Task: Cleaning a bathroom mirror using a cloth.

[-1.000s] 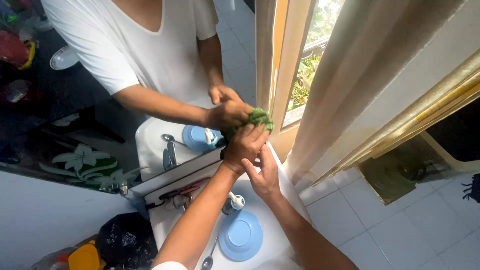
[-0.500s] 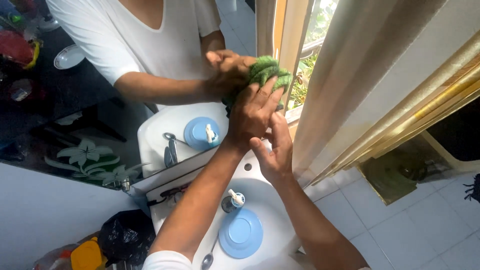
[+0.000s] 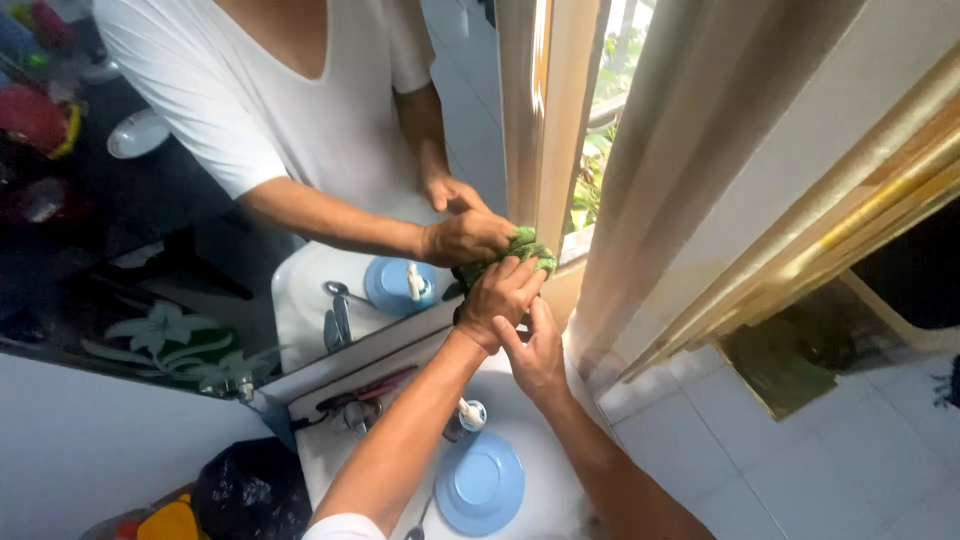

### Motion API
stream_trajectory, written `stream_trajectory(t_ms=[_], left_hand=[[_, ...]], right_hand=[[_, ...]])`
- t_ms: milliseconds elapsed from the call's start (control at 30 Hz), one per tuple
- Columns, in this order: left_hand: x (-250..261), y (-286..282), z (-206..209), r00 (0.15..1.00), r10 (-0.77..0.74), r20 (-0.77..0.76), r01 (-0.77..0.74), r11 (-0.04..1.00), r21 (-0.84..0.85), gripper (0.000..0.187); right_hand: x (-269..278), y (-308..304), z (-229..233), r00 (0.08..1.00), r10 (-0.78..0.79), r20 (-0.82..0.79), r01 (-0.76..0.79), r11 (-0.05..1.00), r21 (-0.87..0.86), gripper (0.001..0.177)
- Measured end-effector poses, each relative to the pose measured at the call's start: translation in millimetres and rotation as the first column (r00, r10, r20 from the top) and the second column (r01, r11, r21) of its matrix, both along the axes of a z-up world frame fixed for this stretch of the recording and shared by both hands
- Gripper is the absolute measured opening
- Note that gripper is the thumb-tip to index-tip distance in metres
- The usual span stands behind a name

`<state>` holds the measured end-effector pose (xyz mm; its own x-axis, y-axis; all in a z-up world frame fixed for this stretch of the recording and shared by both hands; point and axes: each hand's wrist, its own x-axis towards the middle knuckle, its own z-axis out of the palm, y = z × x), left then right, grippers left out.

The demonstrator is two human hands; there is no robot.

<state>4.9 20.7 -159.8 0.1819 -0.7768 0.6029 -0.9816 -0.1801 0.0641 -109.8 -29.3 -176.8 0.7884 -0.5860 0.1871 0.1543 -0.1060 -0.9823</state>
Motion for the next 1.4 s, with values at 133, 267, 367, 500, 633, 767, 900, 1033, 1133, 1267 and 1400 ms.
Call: stream_trajectory(t_ms=[133, 267, 367, 500, 633, 767, 900, 1033, 1133, 1267, 1400], left_hand=[[4, -1, 52, 0.999, -0.027, 0.039, 0.028, 0.999, -0.029, 0.035], [4, -6, 116, 0.992, -0.038, 0.12, 0.052, 0.991, -0.121, 0.035], [7, -11, 159, 0.985, -0.02, 0.169, 0.051, 0.982, -0.179, 0.033], [4, -10, 205, 0.972, 0.015, 0.236, 0.052, 0.96, -0.274, 0.035], [3, -9, 213, 0.964, 0.005, 0.264, 0.073, 0.956, -0.285, 0.041], [0, 1, 181, 0.984, 0.026, 0.176, 0.015, 0.974, -0.224, 0.038], [-4, 10, 132, 0.996, -0.014, 0.089, 0.027, 0.989, -0.147, 0.04], [-1, 16, 84, 0.997, -0.025, 0.077, 0.035, 0.992, -0.124, 0.042], [3, 20, 56, 0.998, -0.052, 0.036, 0.053, 0.998, -0.046, 0.042], [6, 20, 57, 0.995, -0.053, 0.087, 0.059, 0.996, -0.071, 0.037], [-2, 14, 119, 0.995, -0.055, 0.08, 0.064, 0.991, -0.119, 0.041]], right_hand=[[0, -5, 39, 0.988, 0.052, 0.147, -0.048, 0.998, -0.029, 0.055], [3, -13, 88, 0.954, 0.093, 0.285, -0.048, 0.986, -0.161, 0.059], [5, -18, 127, 0.9, 0.16, 0.405, -0.095, 0.98, -0.176, 0.066], [6, -17, 172, 0.832, 0.193, 0.52, -0.079, 0.969, -0.233, 0.075], [12, -20, 173, 0.861, 0.134, 0.491, 0.024, 0.953, -0.302, 0.068], [5, -8, 152, 0.88, 0.152, 0.451, -0.053, 0.973, -0.224, 0.071], [-1, 0, 106, 0.948, 0.089, 0.306, -0.018, 0.974, -0.228, 0.06], [-1, 7, 61, 0.977, 0.048, 0.209, -0.006, 0.98, -0.199, 0.054], [-6, 12, 55, 0.994, 0.106, -0.009, -0.105, 0.989, 0.108, 0.056], [-3, 10, 50, 0.995, 0.086, 0.05, -0.087, 0.996, 0.017, 0.056], [3, 0, 84, 0.957, 0.099, 0.271, -0.059, 0.987, -0.152, 0.059]])
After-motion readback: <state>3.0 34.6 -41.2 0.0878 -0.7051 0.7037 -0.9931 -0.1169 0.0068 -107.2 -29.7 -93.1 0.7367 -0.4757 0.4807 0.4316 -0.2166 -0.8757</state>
